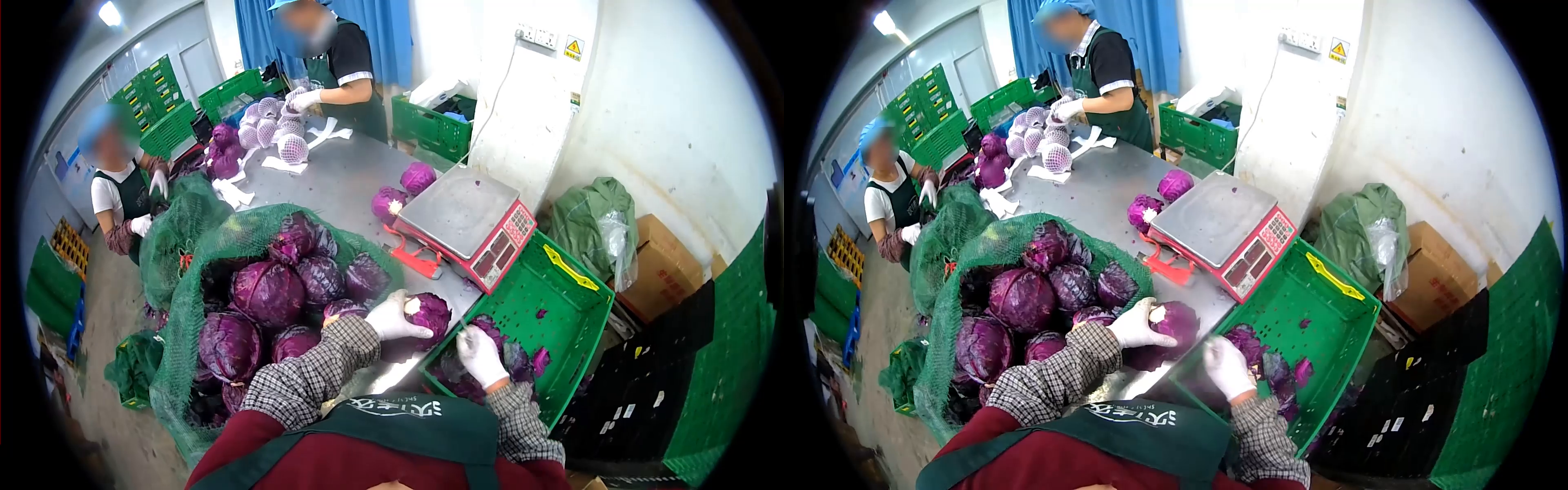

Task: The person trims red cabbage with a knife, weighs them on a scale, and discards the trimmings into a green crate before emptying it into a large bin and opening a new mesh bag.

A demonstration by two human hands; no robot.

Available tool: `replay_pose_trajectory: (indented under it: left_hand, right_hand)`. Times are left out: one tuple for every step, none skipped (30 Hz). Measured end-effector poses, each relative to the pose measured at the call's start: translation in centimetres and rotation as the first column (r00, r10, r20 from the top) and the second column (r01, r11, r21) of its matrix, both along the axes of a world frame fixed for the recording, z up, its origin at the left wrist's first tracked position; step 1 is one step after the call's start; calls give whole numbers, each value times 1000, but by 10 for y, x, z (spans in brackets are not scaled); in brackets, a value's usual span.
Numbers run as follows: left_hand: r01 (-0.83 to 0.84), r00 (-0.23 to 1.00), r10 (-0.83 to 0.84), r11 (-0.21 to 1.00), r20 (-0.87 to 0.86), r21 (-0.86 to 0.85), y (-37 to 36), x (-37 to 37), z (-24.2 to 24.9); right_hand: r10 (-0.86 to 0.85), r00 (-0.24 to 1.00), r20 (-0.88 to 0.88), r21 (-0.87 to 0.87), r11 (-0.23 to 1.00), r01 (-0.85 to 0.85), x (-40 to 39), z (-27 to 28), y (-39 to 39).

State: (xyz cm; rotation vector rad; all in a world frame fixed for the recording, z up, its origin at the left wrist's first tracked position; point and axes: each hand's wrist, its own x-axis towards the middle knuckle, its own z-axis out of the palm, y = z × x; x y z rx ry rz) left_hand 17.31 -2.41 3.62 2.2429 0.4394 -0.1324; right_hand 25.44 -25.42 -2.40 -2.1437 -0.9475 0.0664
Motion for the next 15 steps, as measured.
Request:
replay_pose_trajectory:
  left_hand:
    - [2, 1000, -2, 1000, 0, 20, -3, -1, 3]
    - [6, 1000, -6, 999, -2, 40, -4, -1, 3]
    - [-1, 1000, 1, 998, -10, 69, -5, 1, 0]
    - [0, 1000, 0, 993, 3, 121, -8, 1, 1]
    - [29, 999, -26, 988, -22, 152, -13, 0, 9]
    - [59, 998, -53, 980, -38, 189, -17, 3, 16]
    - [49, 999, -46, 964, -20, 262, -24, 4, 15]
    - [38, 999, -40, 941, -1, 337, -31, 3, 12]
    - [49, 999, -47, 939, -14, 340, -33, 5, 13]
    - [56, 998, -50, 939, -26, 339, -34, 7, 13]
    - [58, 998, -53, 933, -22, 354, -34, 9, 14]
    - [57, 998, -53, 930, -21, 363, -35, 11, 14]
    - [48, 999, -41, 938, -27, 345, -33, 12, 13]
    - [36, 999, -27, 945, -34, 326, -30, 15, 14]
    - [41, 997, -22, 964, -72, 261, -23, 18, 13]
  right_hand:
    - [-9, 997, 79, -112, 994, 18, 7, -28, -18]
    - [-12, 988, 157, -219, 975, 47, 13, -45, -28]
    - [-138, 968, -210, 16, 989, 144, -3, -13, -20]
    - [-29, 997, -73, 283, 958, 49, -10, 1, -6]
    - [26, 999, -23, 295, 955, -18, -14, 21, 8]
    - [77, 996, 38, 309, 947, -85, -14, 38, 22]
    - [89, 993, 71, 244, 964, -104, -13, 43, 33]
    - [104, 989, 102, 179, 976, -121, -10, 44, 41]
    - [82, 989, 125, 176, 979, -103, -7, 40, 45]
    - [76, 991, 111, 131, 987, -90, -4, 39, 44]
    - [75, 992, 97, 78, 993, -83, 0, 40, 40]
    - [78, 994, 79, 18, 997, -80, 1, 41, 36]
    - [76, 993, 91, -11, 997, -75, 0, 44, 32]
    - [46, 992, 118, 37, 998, -51, 2, 37, 26]
    - [17, 989, 146, 87, 996, -30, 4, 25, 16]
